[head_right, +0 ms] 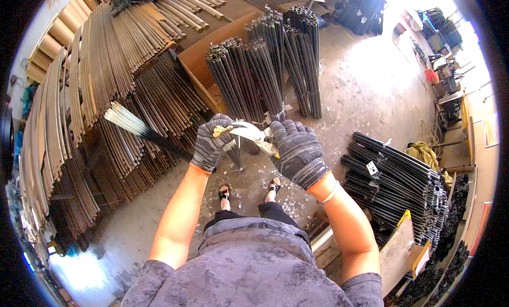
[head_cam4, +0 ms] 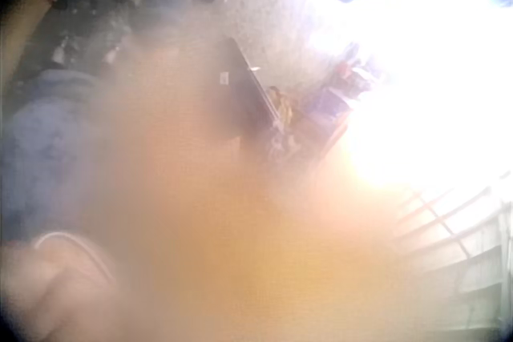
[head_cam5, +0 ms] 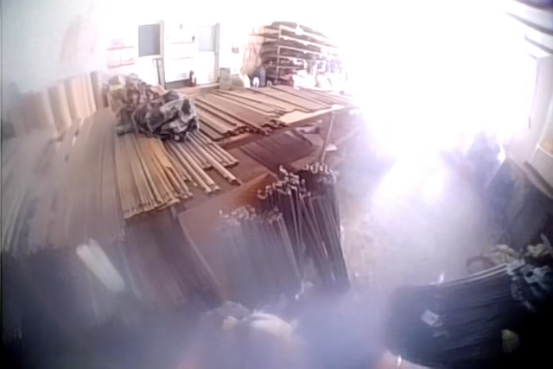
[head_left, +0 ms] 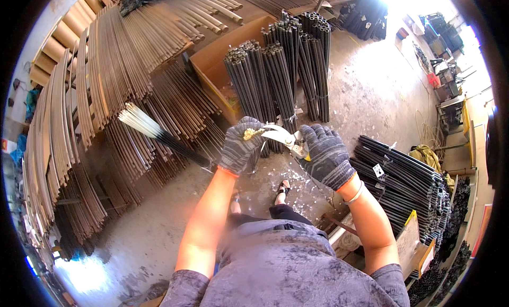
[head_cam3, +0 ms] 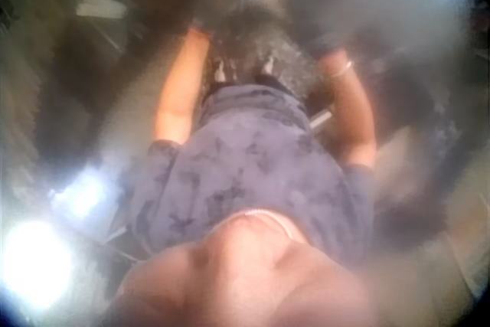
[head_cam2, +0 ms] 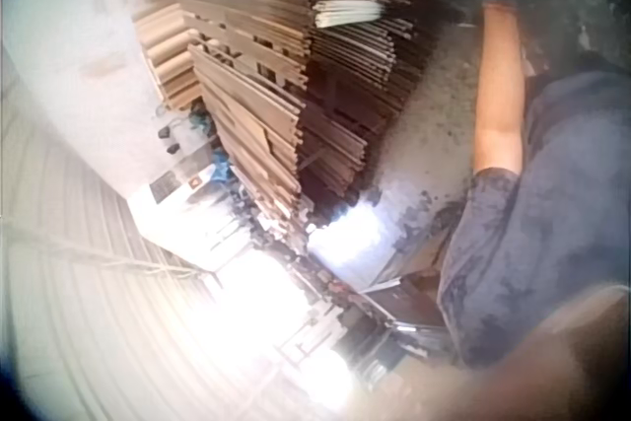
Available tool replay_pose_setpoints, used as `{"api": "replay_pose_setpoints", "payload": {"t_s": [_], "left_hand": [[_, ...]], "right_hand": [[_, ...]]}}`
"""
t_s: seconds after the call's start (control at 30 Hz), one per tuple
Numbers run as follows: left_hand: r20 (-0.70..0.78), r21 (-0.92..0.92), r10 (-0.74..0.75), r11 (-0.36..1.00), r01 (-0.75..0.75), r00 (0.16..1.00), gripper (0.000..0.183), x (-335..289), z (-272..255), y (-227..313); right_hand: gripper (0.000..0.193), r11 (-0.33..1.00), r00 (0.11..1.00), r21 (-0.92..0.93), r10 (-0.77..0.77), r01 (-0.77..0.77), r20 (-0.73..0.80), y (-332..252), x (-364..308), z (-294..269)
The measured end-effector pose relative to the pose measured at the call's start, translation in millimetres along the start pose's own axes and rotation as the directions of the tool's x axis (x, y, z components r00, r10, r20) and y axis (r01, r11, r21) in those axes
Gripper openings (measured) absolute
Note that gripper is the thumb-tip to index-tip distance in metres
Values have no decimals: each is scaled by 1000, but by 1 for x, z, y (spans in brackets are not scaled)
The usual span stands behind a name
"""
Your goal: The person picks up bundles of thin metal rods from the floor, uses snips to cut the wire ties holding the bundles together, and drops the cut wire pieces into a container.
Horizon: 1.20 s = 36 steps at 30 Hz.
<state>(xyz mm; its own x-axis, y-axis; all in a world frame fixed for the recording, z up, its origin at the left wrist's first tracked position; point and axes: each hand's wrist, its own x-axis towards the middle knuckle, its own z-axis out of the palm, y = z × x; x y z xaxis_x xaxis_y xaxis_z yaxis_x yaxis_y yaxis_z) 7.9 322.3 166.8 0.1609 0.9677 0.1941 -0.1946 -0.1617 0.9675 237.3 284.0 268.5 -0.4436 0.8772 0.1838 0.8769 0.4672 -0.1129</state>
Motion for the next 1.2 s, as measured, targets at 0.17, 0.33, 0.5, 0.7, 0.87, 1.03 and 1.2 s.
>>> {"api": "replay_pose_setpoints", "payload": {"t_s": [0.17, 0.33, 0.5, 0.7, 0.87, 1.03, 1.2], "left_hand": [[-39, -40, -24, 999, 23, 999, 12, -1, 3, 4], [-18, 77, 36, 996, -35, 999, 10, 2, 2, 3], [24, 182, 74, 980, -77, 997, 13, 5, 0, 6], [19, 272, 53, 961, -57, 998, 17, 8, -1, -4], [29, 255, 69, 964, -75, 997, 19, 11, 6, -1], [-53, -105, -138, 986, 132, 989, 17, 4, 19, 12], [-14, -97, -90, 991, 88, 996, 18, 4, 12, 4]], "right_hand": [[61, 1000, 994, 21, 19, -21, 110, -3, 7, -4], [58, 999, 992, 40, -9, 4, 128, -9, 15, -16], [53, 998, 987, 67, -18, 8, 159, -9, 20, -21], [49, 999, 990, 26, -47, 44, 136, -7, 19, -23], [42, 998, 992, -24, -56, 59, 116, -1, 17, -25], [35, 1000, 990, -14, -13, 15, 143, 9, 15, -25], [32, 1000, 993, 1, -7, 7, 119, 11, 11, -21]]}}
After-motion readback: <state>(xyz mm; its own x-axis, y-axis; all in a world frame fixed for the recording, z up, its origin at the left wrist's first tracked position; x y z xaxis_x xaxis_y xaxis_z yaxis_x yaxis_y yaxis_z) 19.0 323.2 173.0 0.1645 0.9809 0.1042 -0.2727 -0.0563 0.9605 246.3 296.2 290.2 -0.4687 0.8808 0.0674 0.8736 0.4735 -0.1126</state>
